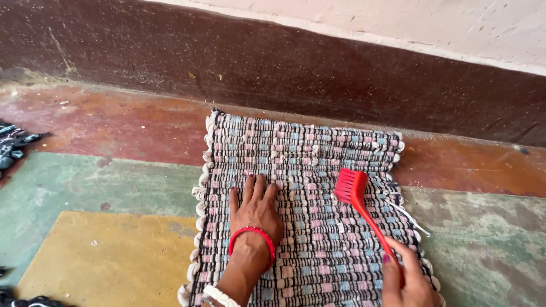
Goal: The person brushes a woven rug with a brush, unfolds the rug, and brushes its other sections with the brush.
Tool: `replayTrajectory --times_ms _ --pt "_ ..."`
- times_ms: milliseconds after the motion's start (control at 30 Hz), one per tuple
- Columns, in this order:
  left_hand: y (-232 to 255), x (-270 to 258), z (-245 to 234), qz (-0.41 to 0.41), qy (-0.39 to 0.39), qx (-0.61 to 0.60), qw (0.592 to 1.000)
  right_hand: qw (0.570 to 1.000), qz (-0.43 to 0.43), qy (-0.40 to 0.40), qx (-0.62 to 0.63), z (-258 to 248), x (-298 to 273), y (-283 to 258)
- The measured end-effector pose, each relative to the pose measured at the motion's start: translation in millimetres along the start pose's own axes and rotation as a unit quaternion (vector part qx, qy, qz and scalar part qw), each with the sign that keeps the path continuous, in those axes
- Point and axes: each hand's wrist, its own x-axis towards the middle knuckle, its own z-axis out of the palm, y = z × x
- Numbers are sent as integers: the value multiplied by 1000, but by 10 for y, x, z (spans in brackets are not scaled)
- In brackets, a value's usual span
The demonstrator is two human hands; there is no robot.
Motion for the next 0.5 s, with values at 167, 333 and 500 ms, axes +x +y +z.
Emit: replayTrajectory --times_ms 167,333,500 --pt "-30 -265 50 12 11 -28 999 965 18 -25 261 185 184 904" --pt "-93 -510 190 36 34 -66 997 945 45 -20 324 177 107 708" --pt "-248 -707 532 37 -38 -67 996 933 34 6 358 -84 9 117"
